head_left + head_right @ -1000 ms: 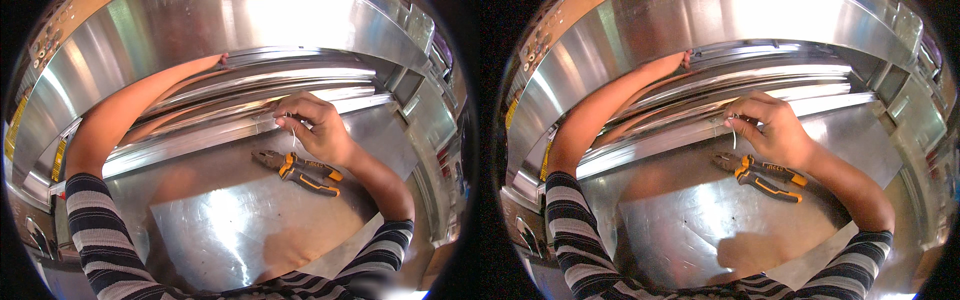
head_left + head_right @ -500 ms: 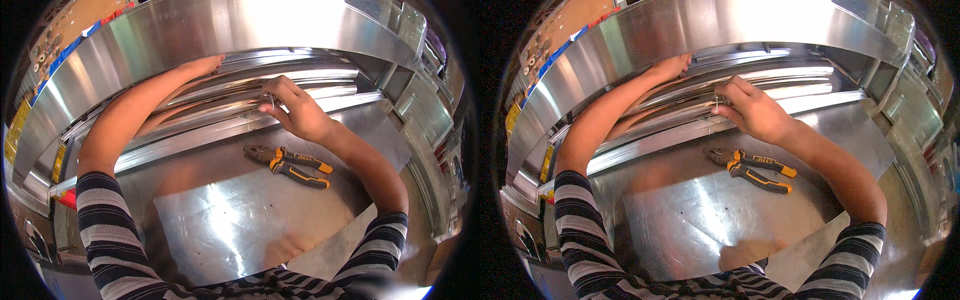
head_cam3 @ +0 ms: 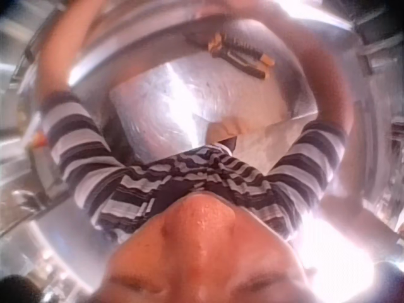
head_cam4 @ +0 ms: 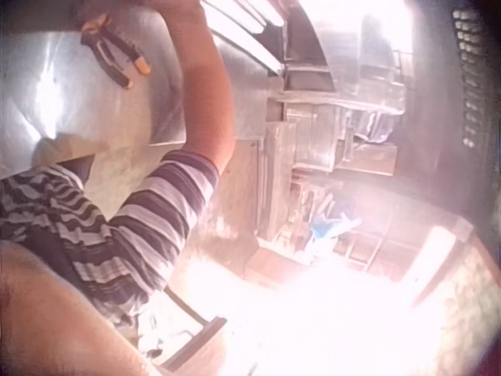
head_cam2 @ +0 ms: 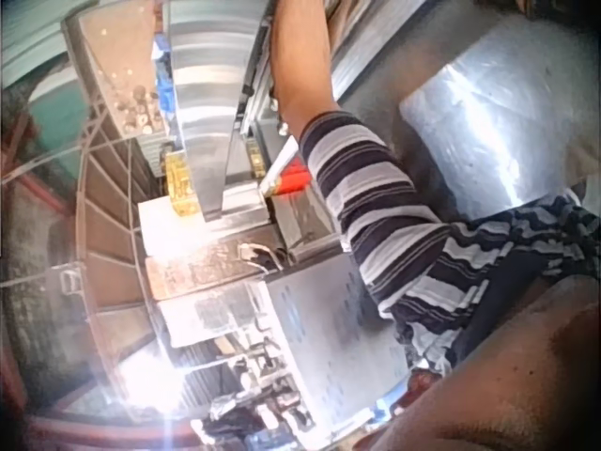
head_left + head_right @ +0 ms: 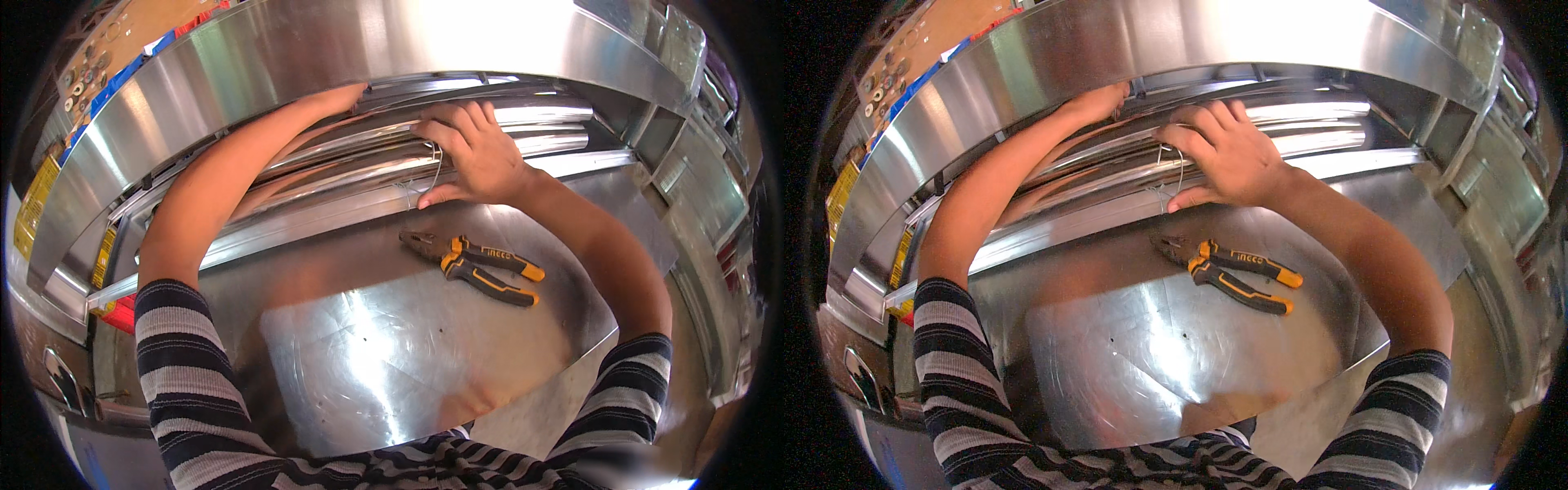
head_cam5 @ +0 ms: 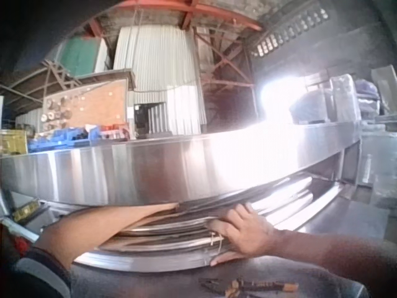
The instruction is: The person uses pliers to tighten metal wire ties around a bundle of metal pipes resting on a stainless steel workbench. They repeatedly adjust the wire and use the pliers to twist and secure it, ensuring the pipes are held together.
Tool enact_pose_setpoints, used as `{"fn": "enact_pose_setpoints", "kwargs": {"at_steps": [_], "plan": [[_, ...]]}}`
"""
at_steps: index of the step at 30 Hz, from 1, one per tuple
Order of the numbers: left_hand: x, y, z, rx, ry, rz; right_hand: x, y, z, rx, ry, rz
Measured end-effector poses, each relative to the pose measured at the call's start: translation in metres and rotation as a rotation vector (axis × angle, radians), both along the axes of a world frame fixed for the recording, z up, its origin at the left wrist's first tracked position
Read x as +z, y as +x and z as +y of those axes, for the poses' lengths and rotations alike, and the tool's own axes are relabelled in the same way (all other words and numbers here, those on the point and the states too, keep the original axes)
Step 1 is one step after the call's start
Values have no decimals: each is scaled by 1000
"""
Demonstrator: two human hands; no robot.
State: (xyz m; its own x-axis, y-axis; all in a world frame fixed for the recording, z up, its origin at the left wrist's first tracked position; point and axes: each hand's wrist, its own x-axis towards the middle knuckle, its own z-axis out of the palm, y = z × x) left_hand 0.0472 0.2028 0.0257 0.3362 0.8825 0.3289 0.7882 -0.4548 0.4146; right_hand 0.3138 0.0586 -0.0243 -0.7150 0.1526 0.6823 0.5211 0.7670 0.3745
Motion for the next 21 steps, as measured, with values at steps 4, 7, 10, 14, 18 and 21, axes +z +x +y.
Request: {"fn": "enact_pose_setpoints", "kwargs": {"at_steps": [4, 7, 10, 14, 18, 21], "plan": [[4, -9, -17, -5, 62, 13, -3, 0, 11, -211, 29, 6], [7, -8, -21, -13, 139, 17, 2, 6, 7, -267, 34, -87], [2, -9, -20, 5, 178, 20, 4, 3, 5, -248, 19, -85], [-4, -10, -20, 42, 132, 32, 5, 3, 0, -259, 20, -74], [19, 1, -74, -26, 145, 349, 3, 6, 5, -279, -140, -90], [16, 6, -98, -48, 116, 289, 5, 10, 12, -256, -83, -91]]}}
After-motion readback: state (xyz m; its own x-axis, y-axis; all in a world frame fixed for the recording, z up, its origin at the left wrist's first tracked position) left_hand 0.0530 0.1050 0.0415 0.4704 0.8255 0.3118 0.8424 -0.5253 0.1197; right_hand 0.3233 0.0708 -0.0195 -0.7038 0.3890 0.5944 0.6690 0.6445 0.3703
